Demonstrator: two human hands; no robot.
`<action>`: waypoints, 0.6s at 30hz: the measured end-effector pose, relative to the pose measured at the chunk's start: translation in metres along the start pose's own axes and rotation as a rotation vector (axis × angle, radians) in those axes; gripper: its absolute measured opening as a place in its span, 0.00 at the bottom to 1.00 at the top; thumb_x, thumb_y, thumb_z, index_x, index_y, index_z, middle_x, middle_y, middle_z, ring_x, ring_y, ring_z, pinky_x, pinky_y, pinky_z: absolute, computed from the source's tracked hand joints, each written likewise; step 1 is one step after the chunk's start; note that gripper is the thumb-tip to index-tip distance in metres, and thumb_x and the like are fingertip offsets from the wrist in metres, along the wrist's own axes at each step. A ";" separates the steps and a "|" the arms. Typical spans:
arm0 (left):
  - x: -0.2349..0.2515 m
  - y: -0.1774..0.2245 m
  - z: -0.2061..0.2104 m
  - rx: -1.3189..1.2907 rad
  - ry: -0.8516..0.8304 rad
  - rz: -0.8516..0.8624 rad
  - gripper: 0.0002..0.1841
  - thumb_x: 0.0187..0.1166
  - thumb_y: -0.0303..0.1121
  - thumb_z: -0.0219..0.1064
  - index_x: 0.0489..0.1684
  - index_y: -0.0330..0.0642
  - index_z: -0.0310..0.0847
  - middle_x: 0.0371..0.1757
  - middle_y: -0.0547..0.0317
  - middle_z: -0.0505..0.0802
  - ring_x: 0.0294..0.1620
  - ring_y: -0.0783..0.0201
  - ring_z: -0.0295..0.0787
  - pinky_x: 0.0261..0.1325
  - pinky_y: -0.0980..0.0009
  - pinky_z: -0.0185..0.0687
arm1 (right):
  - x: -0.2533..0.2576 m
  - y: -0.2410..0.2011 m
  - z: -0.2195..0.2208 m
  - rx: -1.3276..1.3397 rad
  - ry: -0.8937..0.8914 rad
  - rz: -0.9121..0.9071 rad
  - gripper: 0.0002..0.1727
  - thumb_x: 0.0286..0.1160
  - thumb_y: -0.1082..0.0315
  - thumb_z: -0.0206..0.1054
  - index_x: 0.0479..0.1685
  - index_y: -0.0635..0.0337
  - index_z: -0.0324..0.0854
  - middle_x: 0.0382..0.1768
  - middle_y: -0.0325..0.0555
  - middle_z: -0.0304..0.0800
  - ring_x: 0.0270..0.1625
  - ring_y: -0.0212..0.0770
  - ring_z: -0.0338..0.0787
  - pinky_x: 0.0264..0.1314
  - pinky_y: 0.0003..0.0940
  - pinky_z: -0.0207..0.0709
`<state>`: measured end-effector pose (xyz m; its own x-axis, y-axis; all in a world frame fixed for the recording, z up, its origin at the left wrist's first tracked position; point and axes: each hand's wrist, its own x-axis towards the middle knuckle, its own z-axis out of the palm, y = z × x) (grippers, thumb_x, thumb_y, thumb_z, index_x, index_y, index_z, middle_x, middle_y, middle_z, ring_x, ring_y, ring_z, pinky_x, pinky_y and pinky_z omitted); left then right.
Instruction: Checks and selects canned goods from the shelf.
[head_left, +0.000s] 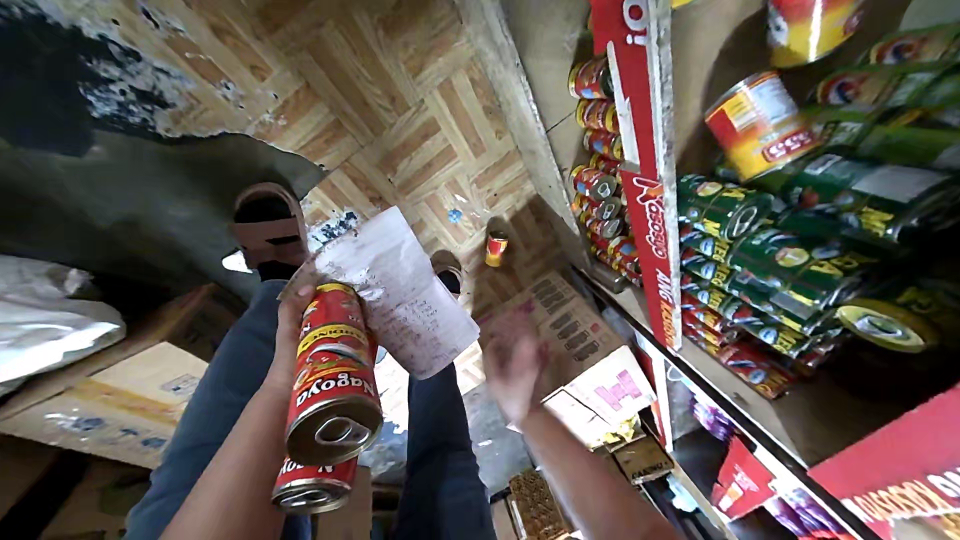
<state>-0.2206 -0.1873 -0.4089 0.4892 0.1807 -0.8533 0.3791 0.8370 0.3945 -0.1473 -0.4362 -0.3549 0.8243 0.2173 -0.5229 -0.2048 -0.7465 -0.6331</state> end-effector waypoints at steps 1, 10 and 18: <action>0.004 -0.005 -0.007 -0.013 -0.015 0.040 0.16 0.87 0.43 0.50 0.36 0.61 0.87 0.33 0.78 0.94 0.38 0.86 0.89 0.46 0.85 0.86 | 0.041 0.015 -0.015 -0.031 -0.009 0.241 0.32 0.74 0.74 0.66 0.77 0.81 0.61 0.65 0.70 0.80 0.61 0.48 0.87 0.62 0.39 0.83; 0.009 0.000 -0.016 0.068 0.071 0.099 0.19 0.85 0.34 0.41 0.36 0.56 0.82 0.31 0.78 0.93 0.35 0.86 0.88 0.43 0.86 0.84 | 0.272 0.157 -0.075 -0.029 0.198 0.633 0.49 0.79 0.50 0.72 0.93 0.62 0.50 0.86 0.65 0.62 0.87 0.58 0.67 0.84 0.59 0.66; 0.012 0.022 0.033 0.089 0.436 -0.036 0.27 0.89 0.25 0.22 0.32 0.51 0.70 0.20 0.83 0.86 0.24 0.92 0.82 0.32 0.93 0.80 | 0.263 0.164 -0.065 -0.362 0.256 0.745 0.49 0.67 0.64 0.80 0.89 0.66 0.57 0.84 0.68 0.66 0.85 0.60 0.71 0.84 0.54 0.69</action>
<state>-0.1807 -0.1838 -0.3990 0.1047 0.3686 -0.9237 0.4656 0.8025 0.3731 0.0705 -0.5423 -0.5595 0.6446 -0.5233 -0.5573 -0.5938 -0.8019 0.0662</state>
